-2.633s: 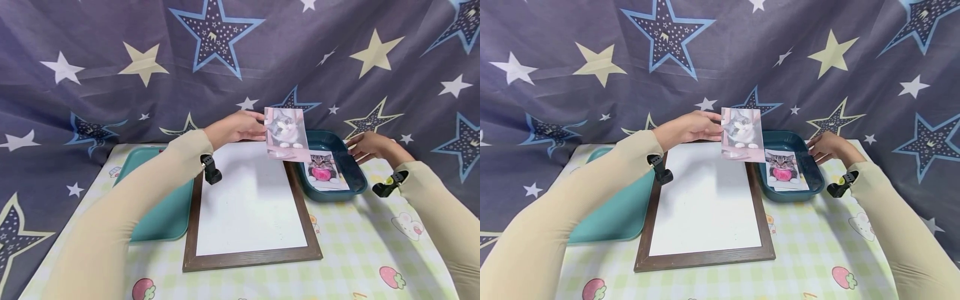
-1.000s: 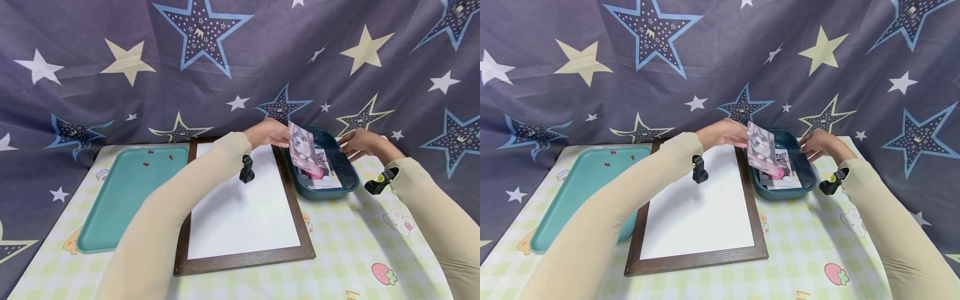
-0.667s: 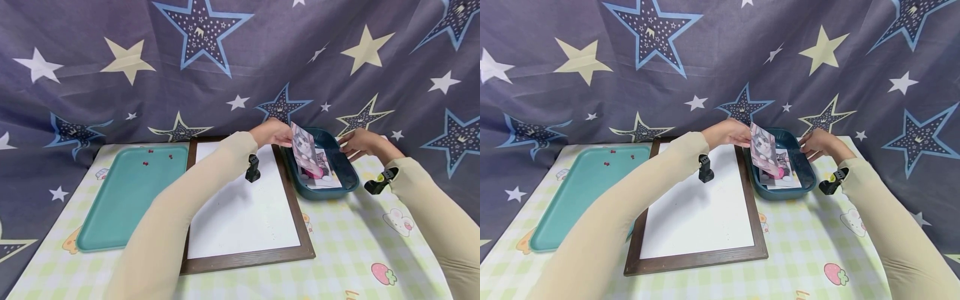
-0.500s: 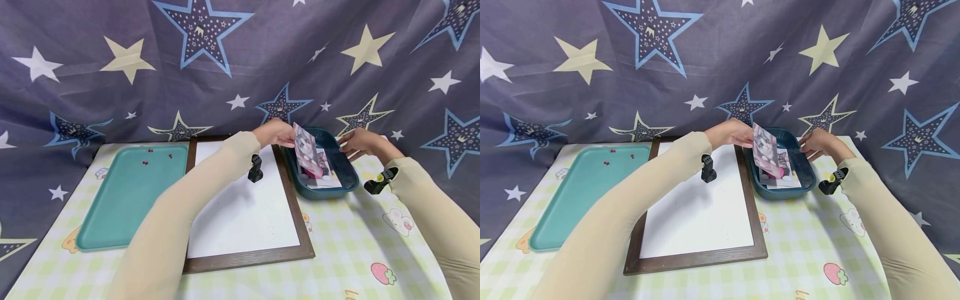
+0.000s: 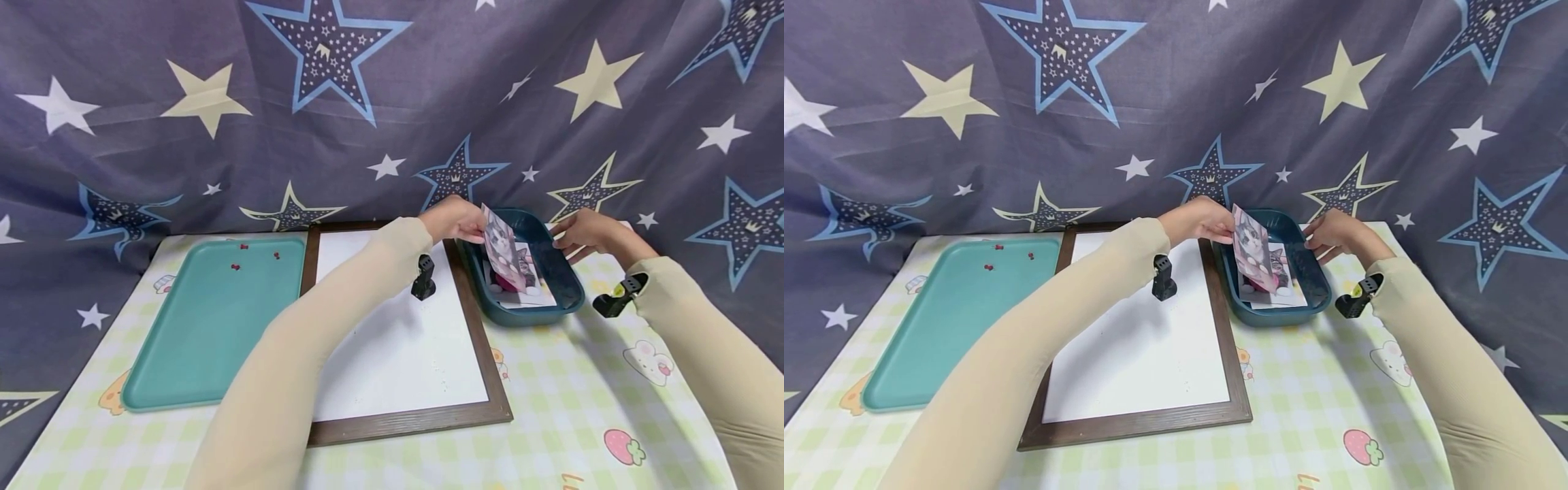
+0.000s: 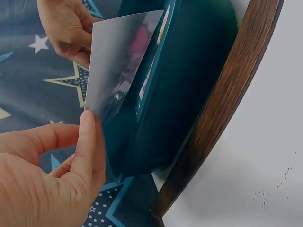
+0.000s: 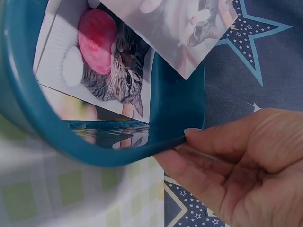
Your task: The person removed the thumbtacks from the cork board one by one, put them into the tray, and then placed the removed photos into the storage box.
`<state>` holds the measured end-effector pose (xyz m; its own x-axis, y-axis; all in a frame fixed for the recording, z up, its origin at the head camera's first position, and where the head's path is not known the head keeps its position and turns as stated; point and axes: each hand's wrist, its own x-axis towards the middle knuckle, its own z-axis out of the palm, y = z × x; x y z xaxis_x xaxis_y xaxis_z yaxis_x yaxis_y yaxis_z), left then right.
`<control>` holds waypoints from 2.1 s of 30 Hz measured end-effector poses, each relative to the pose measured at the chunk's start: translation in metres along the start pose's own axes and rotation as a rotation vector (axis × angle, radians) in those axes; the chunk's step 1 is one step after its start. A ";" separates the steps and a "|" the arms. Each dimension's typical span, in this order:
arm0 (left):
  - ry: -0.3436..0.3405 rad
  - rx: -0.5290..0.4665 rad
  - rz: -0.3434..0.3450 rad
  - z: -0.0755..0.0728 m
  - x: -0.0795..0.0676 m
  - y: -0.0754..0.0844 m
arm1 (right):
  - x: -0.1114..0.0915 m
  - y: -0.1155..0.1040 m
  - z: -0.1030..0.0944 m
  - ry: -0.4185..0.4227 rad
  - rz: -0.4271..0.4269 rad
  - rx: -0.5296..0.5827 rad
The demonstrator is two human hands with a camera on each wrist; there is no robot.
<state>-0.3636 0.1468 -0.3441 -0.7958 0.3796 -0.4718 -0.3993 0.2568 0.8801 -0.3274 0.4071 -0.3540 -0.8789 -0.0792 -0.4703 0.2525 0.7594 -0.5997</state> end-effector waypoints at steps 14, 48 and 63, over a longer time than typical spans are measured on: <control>-0.005 0.005 -0.035 0.004 0.002 -0.003 | 0.000 -0.001 0.000 -0.011 -0.004 0.010; 0.013 0.024 -0.017 0.015 0.006 -0.013 | 0.000 -0.002 -0.001 0.001 -0.027 0.027; 0.009 0.093 -0.088 0.016 0.007 -0.007 | 0.001 -0.001 0.001 0.010 0.008 -0.013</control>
<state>-0.3590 0.1615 -0.3547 -0.7636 0.3441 -0.5463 -0.4241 0.3707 0.8263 -0.3283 0.4050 -0.3548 -0.8809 -0.0671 -0.4685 0.2539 0.7685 -0.5873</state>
